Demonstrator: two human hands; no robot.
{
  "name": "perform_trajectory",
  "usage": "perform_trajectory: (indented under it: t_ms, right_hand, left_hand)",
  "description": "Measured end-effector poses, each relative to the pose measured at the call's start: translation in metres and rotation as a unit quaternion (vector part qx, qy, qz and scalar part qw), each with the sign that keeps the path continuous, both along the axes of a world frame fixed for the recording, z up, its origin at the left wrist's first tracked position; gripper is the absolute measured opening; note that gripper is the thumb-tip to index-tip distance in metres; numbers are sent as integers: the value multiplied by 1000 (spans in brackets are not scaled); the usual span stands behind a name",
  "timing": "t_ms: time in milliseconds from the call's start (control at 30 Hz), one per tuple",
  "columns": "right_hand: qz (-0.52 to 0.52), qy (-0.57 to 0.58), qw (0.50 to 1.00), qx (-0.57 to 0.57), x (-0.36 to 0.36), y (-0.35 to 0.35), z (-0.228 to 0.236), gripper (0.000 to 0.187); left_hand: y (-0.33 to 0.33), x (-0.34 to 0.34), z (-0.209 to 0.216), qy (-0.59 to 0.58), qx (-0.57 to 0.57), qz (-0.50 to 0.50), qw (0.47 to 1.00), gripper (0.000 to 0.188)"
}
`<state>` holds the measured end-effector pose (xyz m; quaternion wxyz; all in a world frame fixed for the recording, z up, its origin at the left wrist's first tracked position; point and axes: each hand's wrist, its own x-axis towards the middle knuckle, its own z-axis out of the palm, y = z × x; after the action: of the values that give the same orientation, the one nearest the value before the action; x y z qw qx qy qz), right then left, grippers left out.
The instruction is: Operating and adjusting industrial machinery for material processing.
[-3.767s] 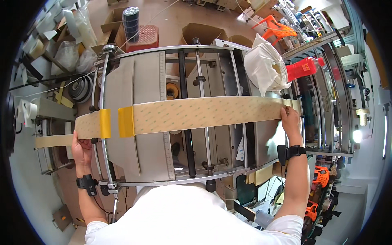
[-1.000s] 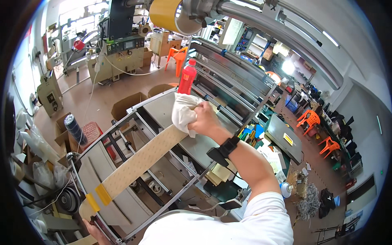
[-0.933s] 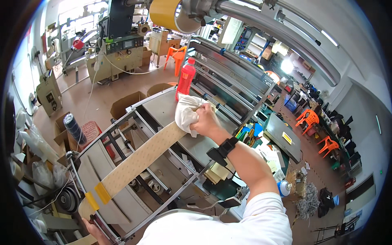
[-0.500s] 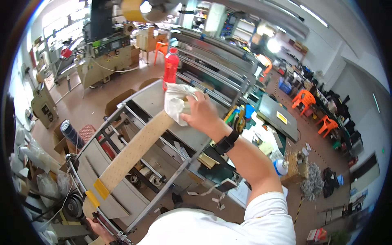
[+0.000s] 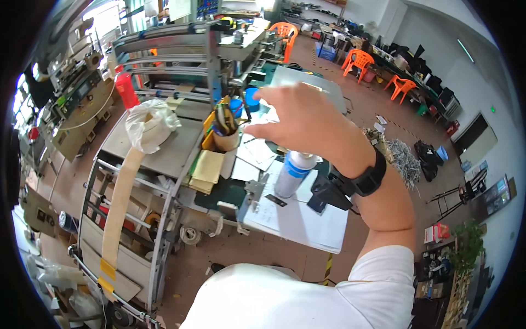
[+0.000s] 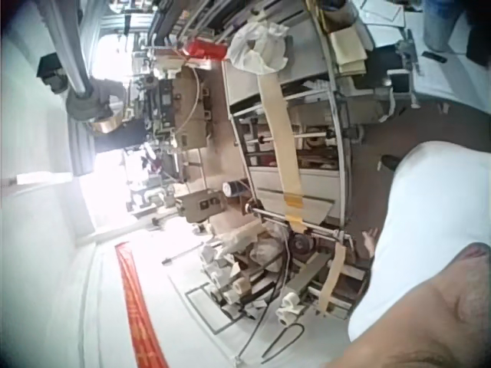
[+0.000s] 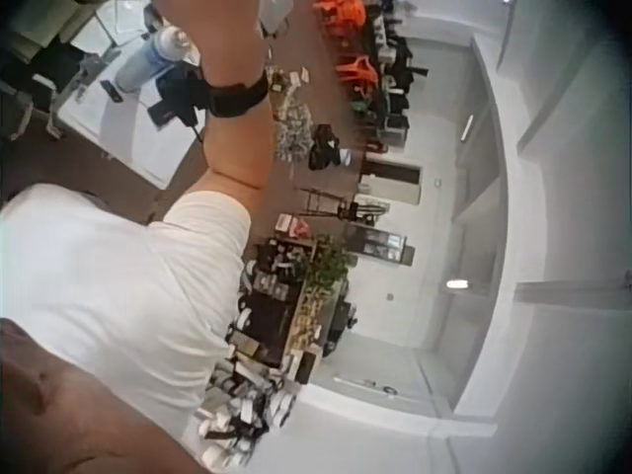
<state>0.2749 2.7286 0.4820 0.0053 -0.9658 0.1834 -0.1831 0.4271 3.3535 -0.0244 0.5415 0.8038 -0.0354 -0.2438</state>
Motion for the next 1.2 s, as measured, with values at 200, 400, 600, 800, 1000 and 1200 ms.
perform_trajectory:
  t_ms: [200, 400, 600, 800, 1000, 1200]
  right_hand:
    - [78, -2, 938, 338, -93, -53, -75, 80]
    - [151, -117, 879, 437, -95, -81, -178, 90]
    - [165, -281, 840, 434, -152, -89, -191, 77]
    - [195, -422, 624, 628, -281, -109, -163, 83]
    - [161, -455, 581, 656, -409, -150, -184, 103]
    - [97, -461, 651, 596, -500, -244, -222, 111]
  left_hand:
    - [52, -165, -108, -106, 325, -300, 891, 33]
    - [-64, -162, -39, 301, 195, -1, 934, 43]
    - [-215, -162, 60, 97, 76, -172, 977, 29]
    - [-290, -214, 97, -90, 202, -301, 928, 37]
    - [-381, -322, 93, -12, 304, -461, 834, 36]
    - [-525, -412, 72, 5, 153, -556, 817, 38]
